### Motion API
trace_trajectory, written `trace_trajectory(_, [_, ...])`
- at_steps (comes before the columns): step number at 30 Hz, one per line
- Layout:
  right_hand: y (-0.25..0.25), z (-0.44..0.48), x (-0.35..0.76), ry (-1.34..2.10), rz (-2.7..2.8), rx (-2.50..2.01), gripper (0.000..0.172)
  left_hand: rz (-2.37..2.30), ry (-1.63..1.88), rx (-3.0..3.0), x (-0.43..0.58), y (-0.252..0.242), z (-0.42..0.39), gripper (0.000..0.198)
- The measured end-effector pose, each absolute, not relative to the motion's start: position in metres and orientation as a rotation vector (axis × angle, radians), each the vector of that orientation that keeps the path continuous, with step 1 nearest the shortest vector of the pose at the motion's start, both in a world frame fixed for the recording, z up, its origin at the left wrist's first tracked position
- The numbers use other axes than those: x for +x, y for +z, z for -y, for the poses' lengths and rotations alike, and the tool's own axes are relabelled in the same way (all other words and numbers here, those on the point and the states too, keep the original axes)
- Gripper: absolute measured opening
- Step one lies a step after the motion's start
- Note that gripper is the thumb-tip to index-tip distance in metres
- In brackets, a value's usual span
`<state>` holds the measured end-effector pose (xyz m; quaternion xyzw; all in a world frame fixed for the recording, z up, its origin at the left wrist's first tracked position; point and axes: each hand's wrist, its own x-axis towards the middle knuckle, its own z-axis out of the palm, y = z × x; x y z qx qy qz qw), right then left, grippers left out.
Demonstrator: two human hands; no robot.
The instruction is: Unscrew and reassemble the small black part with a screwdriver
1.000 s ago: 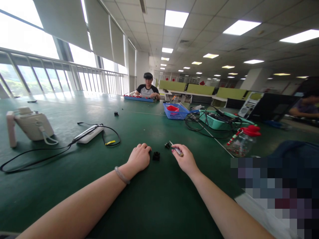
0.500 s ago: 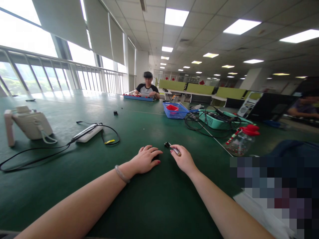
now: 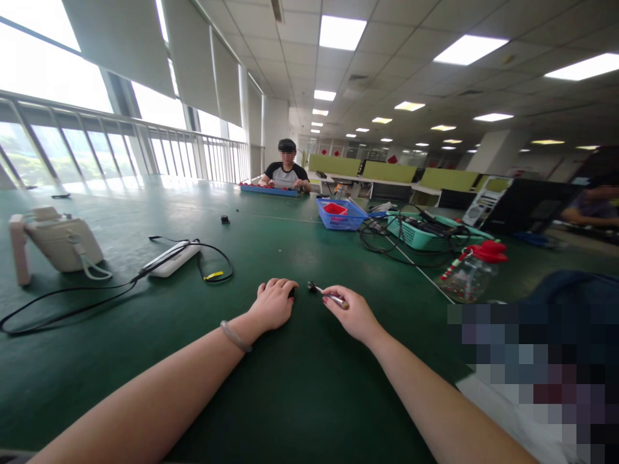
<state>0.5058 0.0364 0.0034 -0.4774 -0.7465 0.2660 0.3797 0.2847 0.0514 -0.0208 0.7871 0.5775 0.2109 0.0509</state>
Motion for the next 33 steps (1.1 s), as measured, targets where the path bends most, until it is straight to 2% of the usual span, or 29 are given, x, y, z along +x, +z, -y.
trace_trajectory(3, [0.009,-0.032,0.503,0.803,1.840,-1.089,0.030,-1.703,0.642,2.396,0.285,-0.018,-0.048,0.048])
trace_trajectory(6, [0.014,-0.031,0.507,0.780,1.724,-1.047,0.036,-1.621,0.611,2.440,0.286,-0.016,-0.044,0.056])
trace_trajectory(8, [0.015,-0.033,0.511,0.754,1.632,-1.050,0.039,-1.567,0.584,2.473,0.287,-0.015,-0.043,0.054])
trace_trajectory(14, [0.007,-0.045,0.522,0.761,1.493,-1.084,0.042,-1.383,0.557,2.565,0.289,-0.012,-0.042,0.031])
trace_trajectory(25, [0.005,-0.043,0.520,0.759,1.551,-1.079,0.038,-1.391,0.528,2.605,0.296,-0.009,-0.018,0.033])
trace_trajectory(33, [0.006,-0.043,0.520,0.783,1.562,-1.069,0.039,-1.697,0.419,2.463,0.218,-0.011,-0.001,0.031])
